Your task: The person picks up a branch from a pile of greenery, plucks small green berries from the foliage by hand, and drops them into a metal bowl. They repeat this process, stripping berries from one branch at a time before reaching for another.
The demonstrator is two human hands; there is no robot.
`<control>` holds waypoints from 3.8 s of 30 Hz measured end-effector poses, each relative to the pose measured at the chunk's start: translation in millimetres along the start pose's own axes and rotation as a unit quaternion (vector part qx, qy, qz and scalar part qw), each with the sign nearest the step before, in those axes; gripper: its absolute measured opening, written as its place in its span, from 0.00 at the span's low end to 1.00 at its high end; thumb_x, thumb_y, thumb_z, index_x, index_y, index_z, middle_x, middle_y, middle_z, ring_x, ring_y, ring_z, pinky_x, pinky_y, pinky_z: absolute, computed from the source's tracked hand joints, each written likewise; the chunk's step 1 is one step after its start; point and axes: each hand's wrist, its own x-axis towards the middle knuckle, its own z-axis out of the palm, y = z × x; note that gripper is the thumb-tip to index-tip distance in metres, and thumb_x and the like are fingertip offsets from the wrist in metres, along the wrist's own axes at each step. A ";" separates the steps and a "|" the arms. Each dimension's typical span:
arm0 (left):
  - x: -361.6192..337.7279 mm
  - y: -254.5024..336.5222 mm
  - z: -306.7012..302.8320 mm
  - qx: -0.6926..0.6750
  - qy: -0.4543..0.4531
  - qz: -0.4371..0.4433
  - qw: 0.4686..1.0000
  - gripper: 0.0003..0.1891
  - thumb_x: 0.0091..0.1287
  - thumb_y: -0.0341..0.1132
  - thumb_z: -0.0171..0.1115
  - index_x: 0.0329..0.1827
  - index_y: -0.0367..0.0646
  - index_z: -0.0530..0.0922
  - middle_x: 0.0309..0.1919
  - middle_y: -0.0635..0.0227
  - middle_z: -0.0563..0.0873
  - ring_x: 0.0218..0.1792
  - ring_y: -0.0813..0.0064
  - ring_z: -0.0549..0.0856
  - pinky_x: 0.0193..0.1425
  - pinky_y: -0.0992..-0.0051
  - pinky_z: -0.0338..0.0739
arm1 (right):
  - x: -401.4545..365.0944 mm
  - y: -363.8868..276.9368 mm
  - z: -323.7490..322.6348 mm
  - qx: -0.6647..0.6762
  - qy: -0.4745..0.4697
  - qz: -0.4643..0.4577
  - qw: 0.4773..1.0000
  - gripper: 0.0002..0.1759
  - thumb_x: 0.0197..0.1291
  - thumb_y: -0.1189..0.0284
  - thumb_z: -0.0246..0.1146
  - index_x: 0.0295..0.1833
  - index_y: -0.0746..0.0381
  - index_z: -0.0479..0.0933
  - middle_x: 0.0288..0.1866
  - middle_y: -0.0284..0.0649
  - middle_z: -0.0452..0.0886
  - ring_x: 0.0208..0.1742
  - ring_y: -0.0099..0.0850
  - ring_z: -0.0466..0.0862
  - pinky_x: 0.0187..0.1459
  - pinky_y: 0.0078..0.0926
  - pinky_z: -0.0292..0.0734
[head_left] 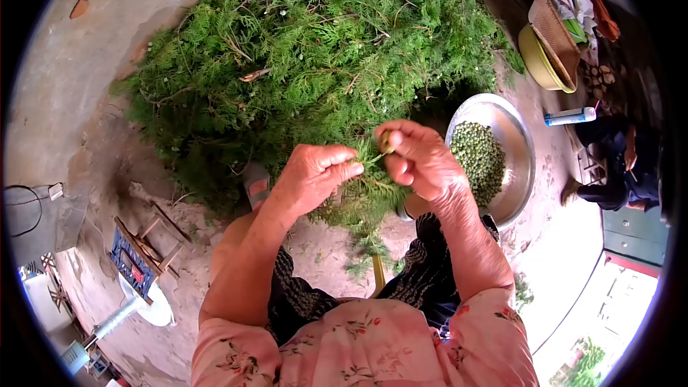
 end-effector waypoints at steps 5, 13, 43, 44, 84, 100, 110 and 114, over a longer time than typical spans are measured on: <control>8.8 -7.6 0.6 -0.262 0.141 -0.110 0.948 0.06 0.62 0.31 0.62 0.29 0.39 0.79 0.22 0.75 0.77 0.22 0.86 0.72 0.25 0.81 0.71 | -2.7 -21.2 -79.5 -0.139 0.236 -0.134 0.952 0.14 0.58 0.75 0.60 0.49 0.69 0.73 0.30 0.34 0.76 0.25 0.19 0.73 0.23 0.14 0.67; 11.1 -9.3 -10.9 -0.410 0.249 -0.148 0.865 0.06 0.60 0.32 0.64 0.36 0.42 0.77 0.34 0.70 0.81 0.35 0.76 0.79 0.42 0.68 0.76 | -69.1 -14.6 -261.3 -0.362 0.505 -0.180 0.763 0.16 0.52 0.72 0.56 0.46 0.66 0.78 0.33 0.38 0.78 0.28 0.28 0.77 0.26 0.23 0.73; -4.0 -26.2 -44.7 -0.444 0.354 -0.090 0.818 0.10 0.60 0.26 0.60 0.44 0.44 0.75 0.26 0.71 0.80 0.29 0.75 0.79 0.40 0.71 0.75 | 9.5 82.3 1.1 -0.384 0.060 -0.138 0.911 0.13 0.61 0.65 0.60 0.30 0.63 0.75 0.20 0.28 0.71 0.23 0.17 0.72 0.26 0.15 0.69; -7.0 -19.1 -44.3 -0.430 0.362 -0.071 0.824 0.09 0.61 0.26 0.60 0.44 0.44 0.75 0.30 0.69 0.82 0.33 0.73 0.80 0.43 0.71 0.75 | 5.1 84.7 -5.9 -0.395 0.057 -0.130 0.907 0.14 0.60 0.67 0.62 0.28 0.65 0.72 0.18 0.29 0.68 0.21 0.16 0.69 0.23 0.18 0.66; -42.8 -21.2 -77.9 -0.420 0.233 -0.093 0.872 0.17 0.71 0.30 0.46 0.62 0.37 0.65 0.46 0.68 0.81 0.45 0.81 0.80 0.56 0.74 0.73 | 41.3 408.9 -184.1 -0.568 0.392 0.066 0.721 0.05 0.39 0.74 0.64 0.25 0.62 0.78 0.23 0.46 0.80 0.29 0.44 0.80 0.36 0.38 0.75; -44.9 -23.4 -90.5 -0.354 0.284 -0.186 0.871 0.16 0.69 0.31 0.50 0.60 0.37 0.69 0.44 0.71 0.82 0.40 0.84 0.81 0.52 0.79 0.75 | 45.8 334.2 -188.9 0.055 0.349 0.085 0.932 0.11 0.57 0.82 0.53 0.46 0.68 0.69 0.33 0.43 0.77 0.29 0.33 0.81 0.29 0.28 0.79; -51.2 -22.5 -95.5 -0.355 0.277 -0.174 0.876 0.18 0.70 0.31 0.48 0.62 0.38 0.65 0.43 0.70 0.80 0.37 0.83 0.79 0.51 0.77 0.75 | 106.7 344.9 -232.1 -0.466 0.410 -0.072 0.781 0.03 0.49 0.80 0.63 0.32 0.67 0.79 0.23 0.40 0.79 0.21 0.28 0.79 0.23 0.26 0.76; -49.3 -16.2 -89.9 -0.360 0.277 -0.190 0.870 0.17 0.70 0.31 0.48 0.61 0.37 0.66 0.41 0.71 0.80 0.34 0.82 0.78 0.50 0.77 0.74 | 116.3 333.5 -223.7 -0.584 0.400 -0.019 0.706 0.06 0.43 0.77 0.66 0.30 0.64 0.80 0.24 0.41 0.80 0.23 0.32 0.80 0.30 0.30 0.77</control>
